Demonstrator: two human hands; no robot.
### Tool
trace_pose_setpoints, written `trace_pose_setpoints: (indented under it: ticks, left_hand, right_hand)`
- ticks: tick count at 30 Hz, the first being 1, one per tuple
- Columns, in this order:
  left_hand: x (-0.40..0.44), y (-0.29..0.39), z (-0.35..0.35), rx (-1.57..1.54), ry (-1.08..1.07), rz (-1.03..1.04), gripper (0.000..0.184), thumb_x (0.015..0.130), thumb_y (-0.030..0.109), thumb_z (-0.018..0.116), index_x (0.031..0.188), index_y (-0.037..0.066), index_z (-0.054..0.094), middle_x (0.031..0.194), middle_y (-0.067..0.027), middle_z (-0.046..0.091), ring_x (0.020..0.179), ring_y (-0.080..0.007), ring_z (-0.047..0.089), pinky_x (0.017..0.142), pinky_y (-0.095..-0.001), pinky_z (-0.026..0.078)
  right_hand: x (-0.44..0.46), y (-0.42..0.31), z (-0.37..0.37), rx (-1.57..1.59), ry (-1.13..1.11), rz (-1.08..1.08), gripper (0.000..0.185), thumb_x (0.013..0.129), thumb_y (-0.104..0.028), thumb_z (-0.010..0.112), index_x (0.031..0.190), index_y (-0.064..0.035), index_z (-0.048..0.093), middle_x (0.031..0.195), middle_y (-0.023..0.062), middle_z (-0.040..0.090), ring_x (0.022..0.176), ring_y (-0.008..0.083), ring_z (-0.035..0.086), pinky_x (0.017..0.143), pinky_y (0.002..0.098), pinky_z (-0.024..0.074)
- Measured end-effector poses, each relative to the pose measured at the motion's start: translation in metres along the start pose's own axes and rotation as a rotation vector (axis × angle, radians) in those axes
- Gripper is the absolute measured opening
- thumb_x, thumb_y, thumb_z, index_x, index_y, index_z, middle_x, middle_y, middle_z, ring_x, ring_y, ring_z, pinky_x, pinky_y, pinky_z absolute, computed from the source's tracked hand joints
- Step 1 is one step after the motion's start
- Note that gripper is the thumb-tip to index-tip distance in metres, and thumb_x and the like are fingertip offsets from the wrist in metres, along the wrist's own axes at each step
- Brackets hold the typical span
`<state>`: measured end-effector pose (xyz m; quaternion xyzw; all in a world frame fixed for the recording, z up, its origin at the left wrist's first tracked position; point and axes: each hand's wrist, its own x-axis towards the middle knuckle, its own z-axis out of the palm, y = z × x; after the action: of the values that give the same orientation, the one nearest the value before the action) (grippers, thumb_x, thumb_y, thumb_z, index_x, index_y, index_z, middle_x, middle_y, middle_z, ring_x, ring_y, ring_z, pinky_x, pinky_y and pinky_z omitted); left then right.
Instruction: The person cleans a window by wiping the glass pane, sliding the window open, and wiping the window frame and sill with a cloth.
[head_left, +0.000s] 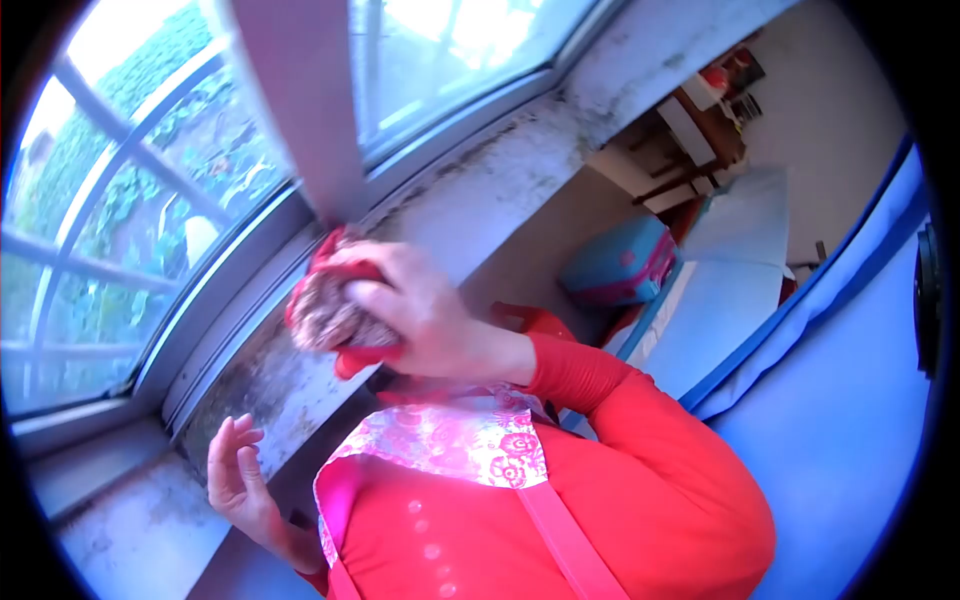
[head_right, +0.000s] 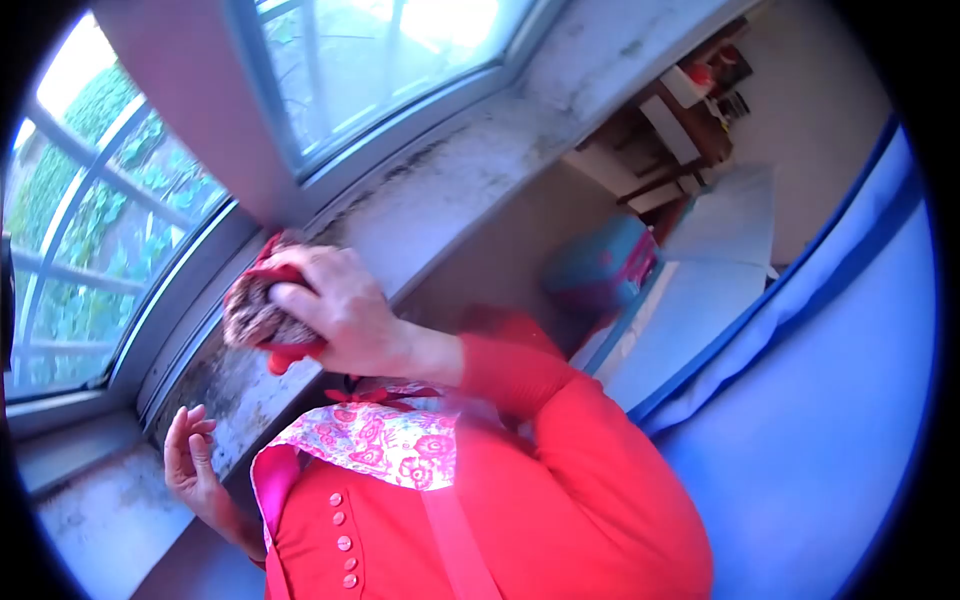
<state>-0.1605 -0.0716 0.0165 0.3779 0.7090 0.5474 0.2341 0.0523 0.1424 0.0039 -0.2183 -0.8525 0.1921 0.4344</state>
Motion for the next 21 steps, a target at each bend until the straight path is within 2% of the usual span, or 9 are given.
trace_pose_setpoints:
  ticks: [2,4,8,9,10,11,13,16,21]
  left_hand:
    - [0.01,0.01,0.022,-0.014,-0.039,0.064,0.031,0.097,0.005,0.058,0.128,0.001,0.062,0.113,-0.0136,0.07,0.093,-0.0168,0.066,0.084,-0.0283,0.051]
    - [0.017,0.026,0.048,-0.03,-0.069,0.105,0.031,0.097,0.004,0.058,0.128,0.001,0.062,0.113,-0.0137,0.07,0.093,-0.0169,0.066,0.083,-0.028,0.051]
    - [0.024,0.013,0.049,-0.106,-0.104,0.063,0.031,0.095,0.0,0.058,0.127,0.001,0.063,0.112,-0.0143,0.069,0.092,-0.0182,0.067,0.083,-0.0299,0.053]
    - [0.025,0.018,0.062,-0.102,-0.118,0.054,0.031,0.095,0.0,0.059,0.126,0.001,0.063,0.111,-0.0144,0.07,0.092,-0.0183,0.067,0.083,-0.0299,0.053]
    - [0.026,0.03,0.079,-0.094,-0.135,0.048,0.032,0.095,0.0,0.059,0.126,0.001,0.063,0.111,-0.0145,0.07,0.092,-0.0184,0.067,0.083,-0.0298,0.053]
    - [0.028,0.032,0.085,-0.081,-0.132,0.054,0.032,0.095,-0.001,0.059,0.126,0.001,0.063,0.111,-0.0145,0.07,0.092,-0.0184,0.067,0.083,-0.0296,0.053]
    - [0.032,0.025,0.09,-0.069,-0.122,0.072,0.032,0.094,-0.001,0.059,0.125,0.001,0.063,0.11,-0.0144,0.07,0.091,-0.0184,0.067,0.082,-0.0292,0.052]
    - [0.032,0.025,0.102,-0.067,-0.08,0.049,0.032,0.094,-0.002,0.059,0.125,0.001,0.063,0.11,-0.0143,0.07,0.09,-0.0185,0.067,0.081,-0.0286,0.052]
    - [0.032,0.029,0.101,-0.022,-0.036,0.053,0.03,0.096,0.001,0.058,0.125,0.0,0.063,0.11,-0.0145,0.071,0.089,-0.0181,0.068,0.079,-0.0281,0.051]
  right_hand:
    - [-0.006,0.026,-0.046,-0.069,0.068,0.072,0.044,0.067,-0.025,0.087,0.098,-0.0043,0.064,0.122,0.019,0.06,0.111,0.0384,0.061,0.091,0.0432,0.0506]
    - [-0.023,0.072,-0.089,-0.184,0.155,0.086,0.047,0.063,-0.027,0.09,0.096,-0.0054,0.065,0.121,0.02,0.061,0.111,0.036,0.062,0.094,0.0427,0.0497]
    - [-0.019,0.119,-0.123,-0.408,0.259,0.18,0.06,0.063,-0.016,0.087,0.115,-0.0053,0.059,0.119,0.0197,0.059,0.114,0.0387,0.059,0.097,0.0432,0.0484]
    - [-0.018,0.148,-0.141,-0.406,0.262,0.325,0.061,0.065,-0.018,0.086,0.117,-0.005,0.058,0.119,0.0201,0.058,0.112,0.0398,0.059,0.095,0.0438,0.0494]
    - [-0.022,0.194,-0.165,-0.569,0.26,0.303,0.063,0.066,-0.023,0.087,0.119,-0.0053,0.058,0.121,0.0207,0.058,0.11,0.0399,0.06,0.093,0.045,0.0503]
    - [-0.022,0.229,-0.182,-0.587,0.114,0.356,0.068,0.065,-0.033,0.088,0.12,-0.0057,0.059,0.125,0.021,0.057,0.115,0.0417,0.057,0.095,0.0475,0.0485]
    - [-0.025,0.271,-0.183,-0.809,-0.006,0.213,0.073,0.063,-0.042,0.088,0.12,-0.0063,0.059,0.128,0.0205,0.056,0.118,0.0435,0.053,0.098,0.0502,0.0453]
    - [-0.027,0.276,-0.178,-0.694,-0.047,0.318,0.073,0.063,-0.046,0.086,0.118,-0.0075,0.06,0.129,0.0196,0.055,0.12,0.0434,0.05,0.101,0.0515,0.0423]
    - [-0.035,0.208,-0.125,-0.591,-0.147,0.164,0.059,0.064,-0.049,0.081,0.111,-0.0179,0.065,0.123,0.0117,0.056,0.117,0.0359,0.05,0.095,0.0509,0.0434]
